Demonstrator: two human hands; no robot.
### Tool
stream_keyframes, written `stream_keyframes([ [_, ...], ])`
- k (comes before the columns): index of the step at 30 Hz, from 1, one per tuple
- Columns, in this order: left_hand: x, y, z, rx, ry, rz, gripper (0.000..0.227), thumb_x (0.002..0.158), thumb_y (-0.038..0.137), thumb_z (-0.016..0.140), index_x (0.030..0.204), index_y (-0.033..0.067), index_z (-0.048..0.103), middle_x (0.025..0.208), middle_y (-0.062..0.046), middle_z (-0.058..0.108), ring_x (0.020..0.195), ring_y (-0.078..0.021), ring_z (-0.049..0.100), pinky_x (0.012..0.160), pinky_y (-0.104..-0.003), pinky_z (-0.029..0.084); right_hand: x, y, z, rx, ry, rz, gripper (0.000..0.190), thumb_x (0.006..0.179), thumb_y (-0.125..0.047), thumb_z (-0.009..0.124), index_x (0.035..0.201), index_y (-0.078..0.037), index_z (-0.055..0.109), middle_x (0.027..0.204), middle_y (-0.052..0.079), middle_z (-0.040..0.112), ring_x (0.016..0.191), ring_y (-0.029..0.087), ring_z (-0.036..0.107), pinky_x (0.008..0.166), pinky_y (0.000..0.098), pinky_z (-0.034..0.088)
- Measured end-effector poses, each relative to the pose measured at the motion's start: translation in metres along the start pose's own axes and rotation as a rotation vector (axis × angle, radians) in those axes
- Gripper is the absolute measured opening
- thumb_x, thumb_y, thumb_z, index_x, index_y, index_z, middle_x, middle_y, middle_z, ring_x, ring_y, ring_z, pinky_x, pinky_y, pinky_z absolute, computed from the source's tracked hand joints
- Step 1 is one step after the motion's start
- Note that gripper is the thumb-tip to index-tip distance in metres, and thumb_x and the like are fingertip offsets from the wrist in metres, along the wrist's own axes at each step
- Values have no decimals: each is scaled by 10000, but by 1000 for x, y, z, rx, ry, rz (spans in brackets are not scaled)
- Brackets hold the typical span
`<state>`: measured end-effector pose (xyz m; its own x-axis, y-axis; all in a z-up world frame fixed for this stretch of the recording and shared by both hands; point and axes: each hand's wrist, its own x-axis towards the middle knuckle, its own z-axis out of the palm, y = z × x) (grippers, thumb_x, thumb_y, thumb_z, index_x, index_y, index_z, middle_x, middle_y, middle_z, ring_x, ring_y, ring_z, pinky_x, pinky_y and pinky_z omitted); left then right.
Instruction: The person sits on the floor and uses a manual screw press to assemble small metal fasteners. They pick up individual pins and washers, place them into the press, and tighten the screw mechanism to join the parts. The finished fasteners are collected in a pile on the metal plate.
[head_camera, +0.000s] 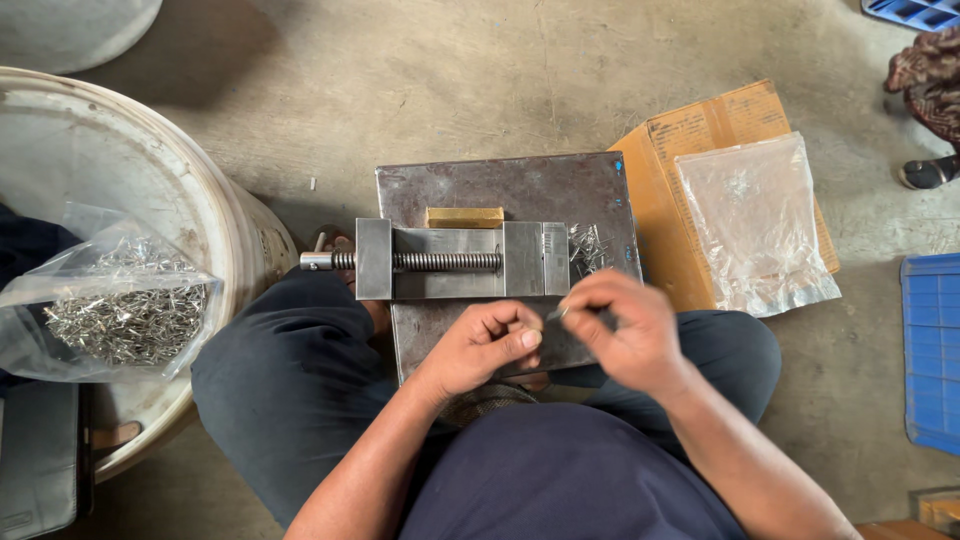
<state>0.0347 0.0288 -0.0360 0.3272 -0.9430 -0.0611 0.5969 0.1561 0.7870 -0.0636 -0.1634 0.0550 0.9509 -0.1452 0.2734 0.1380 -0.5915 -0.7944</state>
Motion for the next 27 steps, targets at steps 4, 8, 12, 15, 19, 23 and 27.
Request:
stream_keyframes([
  [4,2,-1,3,26,16,32,151,1019,181,678,1021,37,634,846,31,614,793,-49,571,732,-239,494,32,0,-6,-214,123,-17,70,925,-20,738,987,-13,705,951,87,712,832,178,705,738,289,549],
  [8,1,0,4,32,25,34,128,1013,155,681,1013,41,623,826,42,590,769,-42,540,714,-233,477,51,3,1,-195,95,4,63,938,-19,739,993,-12,710,954,82,715,811,169,698,710,277,550],
  [12,0,0,3,34,28,37,132,1016,160,679,1017,39,627,814,60,561,757,-30,515,697,-229,469,52,3,5,-233,92,19,68,927,-15,738,992,-23,722,939,80,712,792,170,689,678,281,533],
  [15,1,1,4,73,36,31,135,1013,163,679,1001,40,623,806,63,562,737,-21,498,666,-224,452,53,3,6,-251,85,-21,69,931,-16,741,993,-26,714,950,77,711,815,178,696,701,290,549],
  [19,1,2,5,100,41,43,136,1017,168,682,998,43,630,797,71,543,724,-16,477,652,-221,437,54,0,6,-315,62,-38,87,927,-17,747,1011,-31,729,955,79,709,813,189,703,703,300,560],
  [23,1,3,5,135,49,47,135,1018,173,681,992,47,639,788,74,540,711,-15,467,641,-221,426,50,-2,5,-343,55,-39,133,933,-15,737,1066,-25,743,992,86,707,842,189,703,725,302,559],
  [27,2,2,5,127,54,42,135,1013,163,680,1015,34,643,814,70,576,748,-21,506,678,-219,451,33,10,-6,-228,120,24,182,938,-17,724,1120,-12,722,1032,87,700,873,163,690,755,290,560],
])
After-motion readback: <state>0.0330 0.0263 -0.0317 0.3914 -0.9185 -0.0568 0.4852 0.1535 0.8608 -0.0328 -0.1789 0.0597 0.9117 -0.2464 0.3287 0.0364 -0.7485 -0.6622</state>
